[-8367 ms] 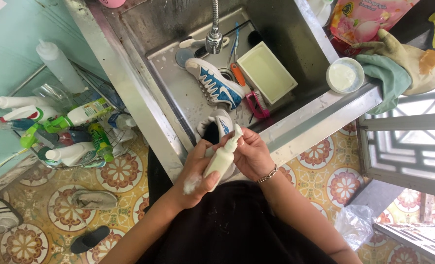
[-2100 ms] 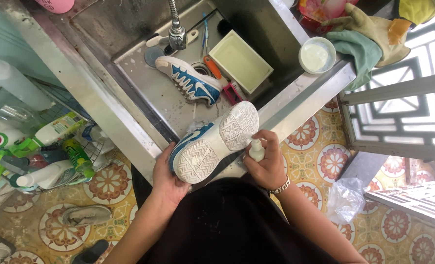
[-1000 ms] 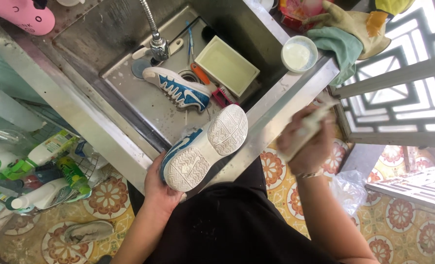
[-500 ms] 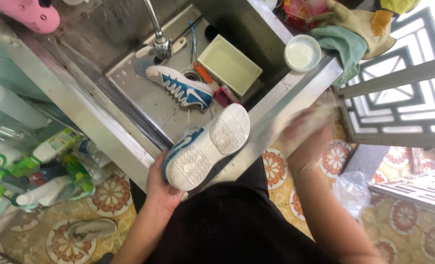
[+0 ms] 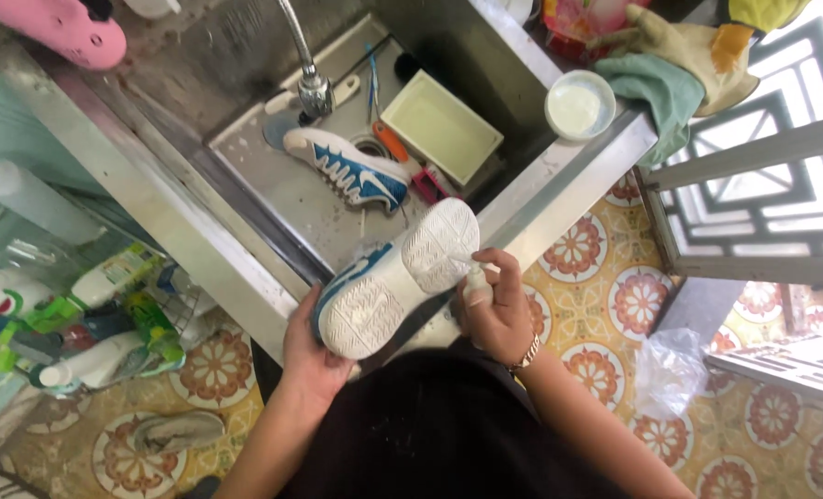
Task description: Washing a pair of sneakers in a sink using soap and a cleaning brush.
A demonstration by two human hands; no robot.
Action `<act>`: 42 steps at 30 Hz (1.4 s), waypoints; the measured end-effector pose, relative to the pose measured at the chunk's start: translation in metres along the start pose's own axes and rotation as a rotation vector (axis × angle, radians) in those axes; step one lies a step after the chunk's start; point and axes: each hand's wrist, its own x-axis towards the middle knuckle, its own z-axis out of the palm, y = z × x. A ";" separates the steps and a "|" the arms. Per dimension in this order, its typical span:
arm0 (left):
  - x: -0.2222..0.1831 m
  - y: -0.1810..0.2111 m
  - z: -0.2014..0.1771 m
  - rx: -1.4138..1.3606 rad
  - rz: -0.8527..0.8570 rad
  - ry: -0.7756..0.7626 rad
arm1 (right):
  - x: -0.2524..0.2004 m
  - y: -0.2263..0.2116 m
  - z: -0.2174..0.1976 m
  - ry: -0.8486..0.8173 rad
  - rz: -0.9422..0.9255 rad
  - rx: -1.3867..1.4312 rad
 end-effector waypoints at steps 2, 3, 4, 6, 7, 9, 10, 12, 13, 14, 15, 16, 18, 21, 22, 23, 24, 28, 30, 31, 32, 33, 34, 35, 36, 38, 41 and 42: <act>0.007 -0.001 -0.017 -0.040 -0.009 -0.135 | -0.003 -0.004 0.002 -0.053 -0.123 -0.162; 0.007 0.000 -0.016 -0.106 -0.031 -0.246 | -0.002 -0.002 0.003 -0.052 -0.188 -0.352; 0.007 0.001 -0.014 -0.172 -0.052 -0.357 | -0.001 -0.001 0.004 -0.050 -0.253 -0.542; -0.008 0.001 0.018 -0.061 -0.017 -0.118 | -0.001 0.007 0.000 -0.045 -0.268 -0.563; -0.018 0.001 0.033 0.047 0.020 0.127 | -0.003 0.011 -0.001 -0.042 -0.277 -0.581; -0.015 0.000 0.026 0.030 0.018 0.107 | -0.006 0.015 -0.001 -0.047 -0.255 -0.532; -0.013 0.001 0.023 0.016 0.015 0.085 | -0.007 0.016 -0.001 -0.050 -0.234 -0.485; -0.013 0.000 0.024 0.028 0.023 0.111 | -0.003 0.003 0.005 -0.056 -0.176 -0.413; -0.013 -0.001 0.023 0.040 0.028 0.140 | -0.002 -0.003 0.007 -0.063 -0.114 -0.342; -0.013 0.000 0.022 0.039 0.029 0.140 | -0.001 -0.003 0.008 -0.065 -0.115 -0.341; -0.012 -0.001 0.022 0.039 0.030 0.128 | -0.001 -0.004 0.008 -0.071 -0.113 -0.360; -0.012 -0.001 0.021 0.038 0.031 0.117 | -0.001 -0.005 0.008 -0.077 -0.112 -0.378; -0.015 -0.001 0.026 0.046 0.029 0.146 | -0.001 0.000 0.006 -0.077 -0.128 -0.408; -0.015 -0.001 0.026 0.061 0.022 0.167 | 0.002 -0.009 0.010 -0.076 -0.138 -0.438; -0.015 -0.001 0.024 0.067 0.015 0.162 | 0.003 -0.014 0.012 -0.077 -0.128 -0.439; -0.017 -0.001 0.026 0.072 0.015 0.159 | 0.003 -0.010 0.012 -0.072 -0.131 -0.437; -0.019 -0.001 0.029 0.053 0.007 0.132 | 0.002 -0.007 0.010 -0.069 -0.137 -0.432; -0.042 0.002 0.060 0.054 0.012 0.088 | 0.001 -0.001 0.004 -0.030 -0.141 -0.449; -0.044 0.004 0.057 0.105 0.030 0.124 | 0.003 -0.013 0.006 -0.022 -0.108 -0.460; -0.046 0.004 0.055 0.145 0.051 0.166 | 0.003 -0.018 0.008 -0.023 -0.069 -0.472; -0.044 0.004 0.047 0.148 0.053 0.162 | 0.002 -0.015 0.006 -0.021 -0.073 -0.471; -0.041 0.004 0.039 0.141 0.052 0.118 | 0.001 -0.012 0.003 -0.025 -0.101 -0.491; -0.038 0.004 0.032 0.135 0.051 0.073 | 0.000 -0.009 0.002 -0.030 -0.128 -0.512; -0.039 0.002 0.031 0.136 0.053 0.066 | 0.002 -0.002 -0.002 -0.029 -0.135 -0.513; -0.040 0.001 0.031 0.158 0.068 0.111 | 0.005 0.004 -0.005 -0.014 -0.140 -0.407; -0.047 0.000 0.037 0.175 0.090 0.153 | 0.017 -0.001 -0.009 -0.007 -0.152 -0.299; -0.060 -0.002 0.048 0.280 0.258 0.097 | 0.041 -0.030 -0.009 0.049 -0.037 -0.165; -0.060 -0.002 0.047 0.311 0.286 0.083 | 0.047 -0.037 -0.009 0.013 -0.048 -0.222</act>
